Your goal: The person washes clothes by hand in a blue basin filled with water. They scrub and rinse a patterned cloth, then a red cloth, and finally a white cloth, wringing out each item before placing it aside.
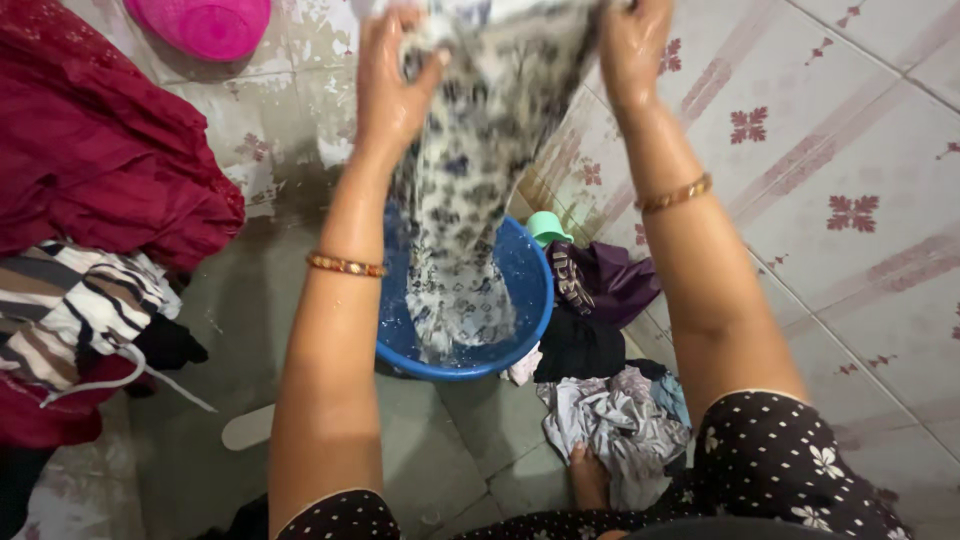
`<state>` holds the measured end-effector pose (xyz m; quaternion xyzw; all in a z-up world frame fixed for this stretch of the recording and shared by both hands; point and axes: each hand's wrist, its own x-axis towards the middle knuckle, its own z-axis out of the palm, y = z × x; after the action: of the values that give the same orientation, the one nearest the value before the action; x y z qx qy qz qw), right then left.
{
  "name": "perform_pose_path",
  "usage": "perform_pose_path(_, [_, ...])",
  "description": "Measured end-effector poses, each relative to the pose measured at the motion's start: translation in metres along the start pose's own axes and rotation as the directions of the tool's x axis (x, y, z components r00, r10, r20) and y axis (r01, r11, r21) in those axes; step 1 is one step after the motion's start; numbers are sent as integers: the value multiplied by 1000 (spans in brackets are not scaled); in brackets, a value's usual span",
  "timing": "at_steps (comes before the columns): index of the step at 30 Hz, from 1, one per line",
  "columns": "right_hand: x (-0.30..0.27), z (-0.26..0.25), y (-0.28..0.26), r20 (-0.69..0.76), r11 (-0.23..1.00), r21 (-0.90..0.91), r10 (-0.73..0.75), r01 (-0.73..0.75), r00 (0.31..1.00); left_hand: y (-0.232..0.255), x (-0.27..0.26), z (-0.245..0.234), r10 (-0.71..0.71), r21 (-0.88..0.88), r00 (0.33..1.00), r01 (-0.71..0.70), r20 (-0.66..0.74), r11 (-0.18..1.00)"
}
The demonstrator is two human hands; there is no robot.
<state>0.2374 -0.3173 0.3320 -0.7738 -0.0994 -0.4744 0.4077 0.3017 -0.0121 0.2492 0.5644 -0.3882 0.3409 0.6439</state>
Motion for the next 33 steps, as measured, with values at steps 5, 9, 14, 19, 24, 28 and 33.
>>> perform_pose_path(5, [-144, 29, 77, 204, 938, -323, 200, -127, 958, -52, -110, -7, -223, 336, 962, 161, 155, 928])
perform_pose_path(9, [-298, 66, 136, 430, 943, -316, 48, 100, 902, -84, -239, 5, -671, 744, 607, 187, 426, 642])
perform_pose_path(14, [-436, 107, 146, 691, 754, -657, 594, 13, 412, -94, -380, 38, -817, 867, 289, -175, 498, 467])
perform_pose_path(19, [-467, 122, 145, 766, 645, -635, 596, 425, 240, -100, -428, 38, -914, 921, 117, -29, 389, 388])
perform_pose_path(24, [-476, 123, 135, 813, 788, -448, 555, 423, -173, -74, -451, 32, -933, 934, 38, -29, 358, 357])
perform_pose_path(28, [-474, 112, 128, 708, 757, -595, 652, 270, -272, -62, -451, 29, -930, 930, 4, 18, 367, 367])
perform_pose_path(33, [-475, 107, 118, 567, 604, -796, 720, 40, 401, -75, -428, 45, -952, 910, 166, 291, 257, 296])
